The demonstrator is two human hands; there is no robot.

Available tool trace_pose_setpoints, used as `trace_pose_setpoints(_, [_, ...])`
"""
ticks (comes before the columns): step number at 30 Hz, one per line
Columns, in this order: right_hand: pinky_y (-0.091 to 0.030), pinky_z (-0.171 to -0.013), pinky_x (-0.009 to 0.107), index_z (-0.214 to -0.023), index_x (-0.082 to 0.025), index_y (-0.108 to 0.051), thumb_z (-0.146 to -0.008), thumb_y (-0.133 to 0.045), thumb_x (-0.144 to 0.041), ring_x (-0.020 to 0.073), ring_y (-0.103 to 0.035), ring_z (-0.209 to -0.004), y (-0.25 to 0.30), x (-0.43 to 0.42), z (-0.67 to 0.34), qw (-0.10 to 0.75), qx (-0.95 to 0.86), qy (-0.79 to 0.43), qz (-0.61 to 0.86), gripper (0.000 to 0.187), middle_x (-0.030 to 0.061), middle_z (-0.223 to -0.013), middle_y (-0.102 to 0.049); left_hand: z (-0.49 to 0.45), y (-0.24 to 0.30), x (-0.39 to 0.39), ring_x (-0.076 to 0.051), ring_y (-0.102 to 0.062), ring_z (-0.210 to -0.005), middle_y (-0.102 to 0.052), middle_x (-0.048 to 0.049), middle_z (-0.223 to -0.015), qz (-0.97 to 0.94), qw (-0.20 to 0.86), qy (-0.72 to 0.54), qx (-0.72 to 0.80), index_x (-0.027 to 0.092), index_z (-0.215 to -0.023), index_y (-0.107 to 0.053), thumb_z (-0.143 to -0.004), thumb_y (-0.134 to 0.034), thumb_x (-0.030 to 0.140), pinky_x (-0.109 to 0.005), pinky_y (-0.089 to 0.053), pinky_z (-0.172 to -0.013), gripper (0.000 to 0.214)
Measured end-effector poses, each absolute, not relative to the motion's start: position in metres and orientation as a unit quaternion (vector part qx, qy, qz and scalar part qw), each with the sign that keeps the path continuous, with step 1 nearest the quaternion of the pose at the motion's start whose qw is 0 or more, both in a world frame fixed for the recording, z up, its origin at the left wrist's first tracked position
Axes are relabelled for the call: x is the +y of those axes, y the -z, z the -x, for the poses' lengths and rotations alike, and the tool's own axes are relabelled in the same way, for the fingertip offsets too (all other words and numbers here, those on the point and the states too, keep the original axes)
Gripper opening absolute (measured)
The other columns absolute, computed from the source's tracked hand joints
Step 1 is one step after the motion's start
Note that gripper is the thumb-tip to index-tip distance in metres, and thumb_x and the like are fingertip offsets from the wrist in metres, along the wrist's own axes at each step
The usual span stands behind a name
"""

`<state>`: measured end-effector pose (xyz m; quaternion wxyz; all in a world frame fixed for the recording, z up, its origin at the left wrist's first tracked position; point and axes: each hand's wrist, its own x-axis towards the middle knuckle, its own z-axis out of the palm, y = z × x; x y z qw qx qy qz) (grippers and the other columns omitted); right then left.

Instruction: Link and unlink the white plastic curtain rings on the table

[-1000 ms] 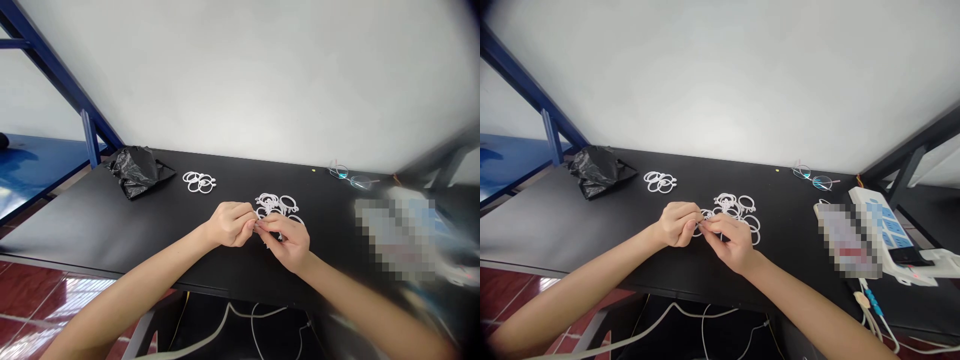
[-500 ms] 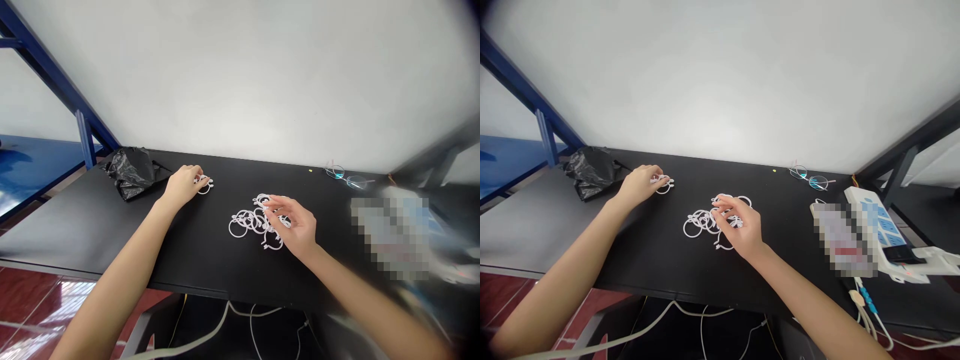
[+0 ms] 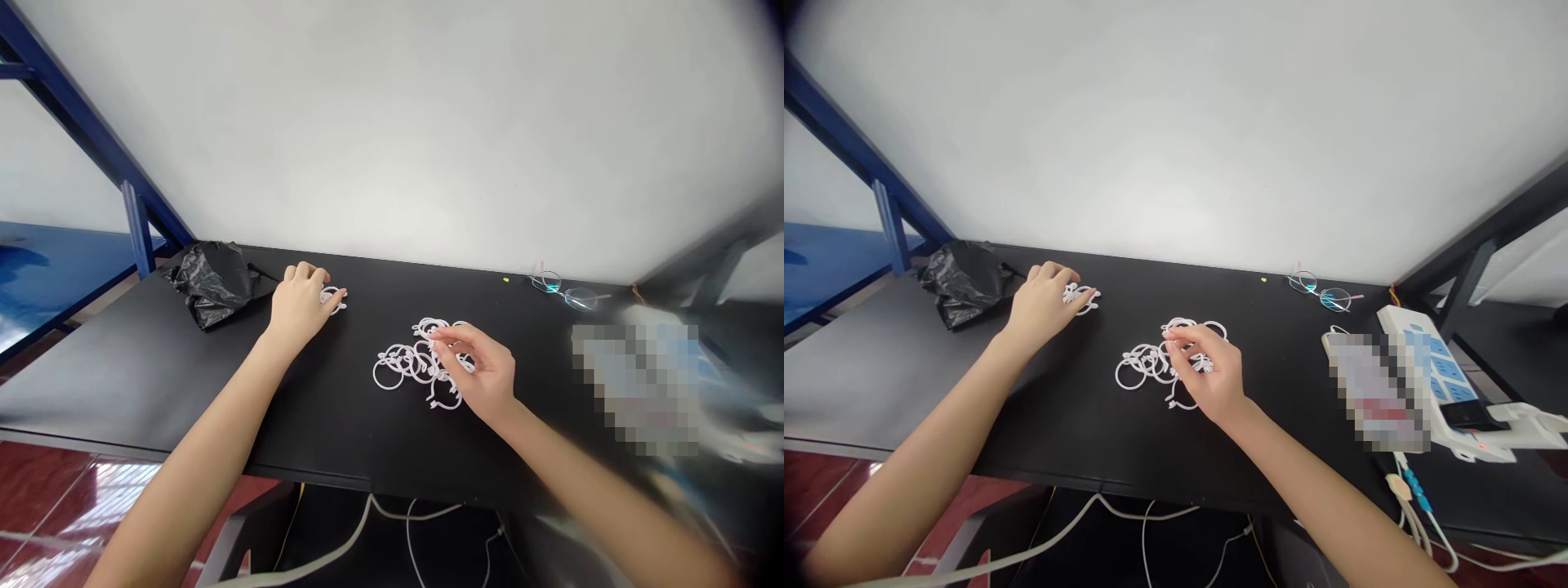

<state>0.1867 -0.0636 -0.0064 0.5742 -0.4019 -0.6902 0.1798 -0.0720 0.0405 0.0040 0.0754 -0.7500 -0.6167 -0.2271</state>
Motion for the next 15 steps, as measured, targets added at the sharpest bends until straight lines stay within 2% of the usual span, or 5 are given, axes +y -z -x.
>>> trace_pose_setpoints(3, [-0.061, -0.062, 0.030, -0.096, -0.022, -0.069, -0.084, -0.064, -0.010, 0.0165, -0.069, -0.075, 0.007, -0.064, -0.187, 0.573, -0.690, -0.179, 0.404, 0.017, 0.0044, -0.089, -0.073, 0.063, -0.012, 0.033, -0.023, -0.058, -0.091, -0.061, -0.0085, -0.100, 0.807, -0.055, 0.264, -0.526, 0.017, -0.093, -0.061, -0.086, -0.054, 0.027, -0.034, -0.049, -0.078, 0.014])
trace_pose_setpoints(5, [-0.062, -0.062, 0.031, -0.097, -0.022, -0.069, -0.085, -0.062, -0.010, 0.0169, -0.070, -0.075, 0.008, -0.064, -0.187, 0.574, -0.688, -0.183, 0.406, 0.018, 0.0047, -0.089, -0.073, 0.055, -0.015, 0.026, -0.016, -0.059, -0.076, -0.062, -0.0039, -0.091, 0.855, -0.236, 0.200, -0.417, 0.018, -0.090, -0.060, -0.082, -0.054, 0.021, -0.027, -0.049, -0.069, 0.011])
trace_pose_setpoints(7, [-0.062, -0.062, 0.031, -0.098, -0.022, -0.069, -0.086, -0.061, -0.010, 0.0171, -0.071, -0.075, 0.008, -0.064, -0.188, 0.574, -0.685, -0.184, 0.408, 0.019, 0.0047, -0.090, -0.073, 0.047, -0.014, 0.020, -0.013, -0.058, -0.070, -0.062, -0.0020, -0.088, 0.866, -0.343, 0.132, -0.339, 0.018, -0.090, -0.059, -0.078, -0.058, 0.022, -0.024, -0.048, -0.062, 0.012])
trace_pose_setpoints(11, [-0.063, -0.064, 0.031, -0.098, -0.022, -0.069, -0.086, -0.061, -0.010, 0.0177, -0.071, -0.076, 0.009, -0.065, -0.188, 0.572, -0.687, -0.177, 0.412, 0.019, 0.0046, -0.091, -0.073, 0.036, -0.007, 0.012, -0.012, -0.056, -0.067, -0.063, -0.0012, -0.088, 0.876, -0.348, 0.115, -0.315, 0.018, -0.087, -0.059, -0.073, -0.065, 0.023, -0.023, -0.045, -0.059, 0.016])
trace_pose_setpoints(15, [-0.062, -0.063, 0.030, -0.098, -0.021, -0.069, -0.086, -0.061, -0.009, 0.0172, -0.071, -0.077, 0.009, -0.065, -0.187, 0.568, -0.691, -0.178, 0.410, 0.019, 0.0047, -0.090, -0.073, 0.035, -0.002, 0.013, -0.010, -0.057, -0.063, -0.064, 0.0008, -0.078, 0.859, -0.386, 0.124, -0.313, 0.017, -0.088, -0.059, -0.074, -0.060, 0.013, -0.021, -0.046, -0.058, 0.015])
